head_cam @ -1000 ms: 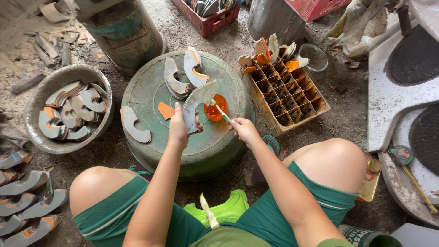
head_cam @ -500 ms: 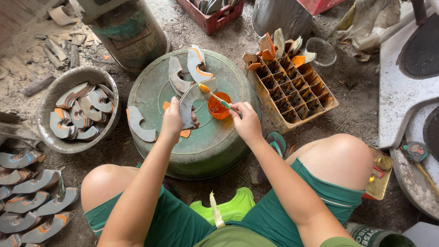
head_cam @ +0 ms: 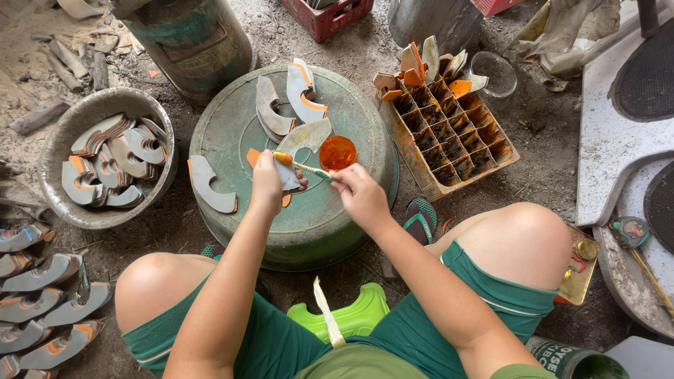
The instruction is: The person paints curved metal pieces orange using a small brush. They dip the brush into an orange container, apply paint to each piece, and place the finished items into a cardboard crate.
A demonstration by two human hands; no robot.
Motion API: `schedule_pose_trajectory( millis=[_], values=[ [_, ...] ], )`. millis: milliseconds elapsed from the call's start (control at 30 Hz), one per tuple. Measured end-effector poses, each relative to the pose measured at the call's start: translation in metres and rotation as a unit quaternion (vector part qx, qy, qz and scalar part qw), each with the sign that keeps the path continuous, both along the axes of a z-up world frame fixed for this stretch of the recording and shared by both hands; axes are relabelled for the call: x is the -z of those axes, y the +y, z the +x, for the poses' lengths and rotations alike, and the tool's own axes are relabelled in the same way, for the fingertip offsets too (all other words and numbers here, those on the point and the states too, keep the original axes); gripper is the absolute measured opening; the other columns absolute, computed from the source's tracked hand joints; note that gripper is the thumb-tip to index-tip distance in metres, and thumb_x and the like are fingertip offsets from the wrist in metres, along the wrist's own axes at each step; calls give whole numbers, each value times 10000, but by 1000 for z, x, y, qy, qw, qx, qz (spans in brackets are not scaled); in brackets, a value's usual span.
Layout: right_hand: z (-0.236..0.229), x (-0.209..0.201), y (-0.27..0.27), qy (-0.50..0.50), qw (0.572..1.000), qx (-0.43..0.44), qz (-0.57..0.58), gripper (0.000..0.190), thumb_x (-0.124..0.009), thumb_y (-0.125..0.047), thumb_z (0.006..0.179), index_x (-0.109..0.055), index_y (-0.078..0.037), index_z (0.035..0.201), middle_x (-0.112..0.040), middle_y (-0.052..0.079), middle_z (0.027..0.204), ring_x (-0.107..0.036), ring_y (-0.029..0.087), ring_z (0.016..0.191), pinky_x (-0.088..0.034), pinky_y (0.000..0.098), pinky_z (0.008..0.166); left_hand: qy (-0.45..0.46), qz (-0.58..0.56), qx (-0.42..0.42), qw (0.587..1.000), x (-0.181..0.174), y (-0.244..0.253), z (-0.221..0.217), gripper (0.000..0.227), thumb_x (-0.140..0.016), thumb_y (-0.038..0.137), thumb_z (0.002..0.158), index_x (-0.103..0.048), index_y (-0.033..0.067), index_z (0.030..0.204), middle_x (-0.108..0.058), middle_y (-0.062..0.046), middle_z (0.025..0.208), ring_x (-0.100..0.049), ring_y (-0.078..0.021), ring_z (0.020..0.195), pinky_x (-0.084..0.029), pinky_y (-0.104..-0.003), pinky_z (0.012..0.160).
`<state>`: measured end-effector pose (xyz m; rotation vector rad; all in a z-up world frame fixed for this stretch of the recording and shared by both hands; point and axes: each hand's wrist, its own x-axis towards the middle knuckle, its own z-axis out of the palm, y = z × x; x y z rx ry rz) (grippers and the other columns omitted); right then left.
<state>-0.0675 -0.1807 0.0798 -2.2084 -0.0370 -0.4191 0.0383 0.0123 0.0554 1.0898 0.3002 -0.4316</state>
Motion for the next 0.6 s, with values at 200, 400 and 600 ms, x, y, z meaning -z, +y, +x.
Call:
schedule_pose_trajectory(
  millis=[200, 400, 600],
  values=[
    [11, 4, -19, 65, 995, 77, -4, 149, -714, -168, 945, -729, -115, 1084, -654, 54, 976, -663, 221, 745, -523, 339, 671, -23, -5, 9, 1000, -7, 3, -1, 420, -223, 353, 1065, -479, 24, 1111, -569, -152, 684, -579, -280, 533, -542, -453, 518],
    [4, 15, -22, 59, 997, 57, 12, 163, -713, -152, 937, -736, -108, 1093, -663, 67, 996, -668, 225, 782, -515, 332, 695, -21, -17, -5, 1000, -11, 11, -2, 432, -229, 364, 1076, -478, 13, 1110, -573, -152, 679, -584, -293, 538, -536, -449, 521],
    [8, 15, -39, 63, 995, 63, 44, 166, -713, -142, 932, -754, -97, 1087, -673, 56, 983, -660, 206, 823, -512, 331, 736, -11, -32, -11, 999, -9, 15, -3, 446, -245, 373, 1080, -492, 3, 1111, -578, -147, 694, -578, -278, 554, -529, -443, 530]
  ],
)
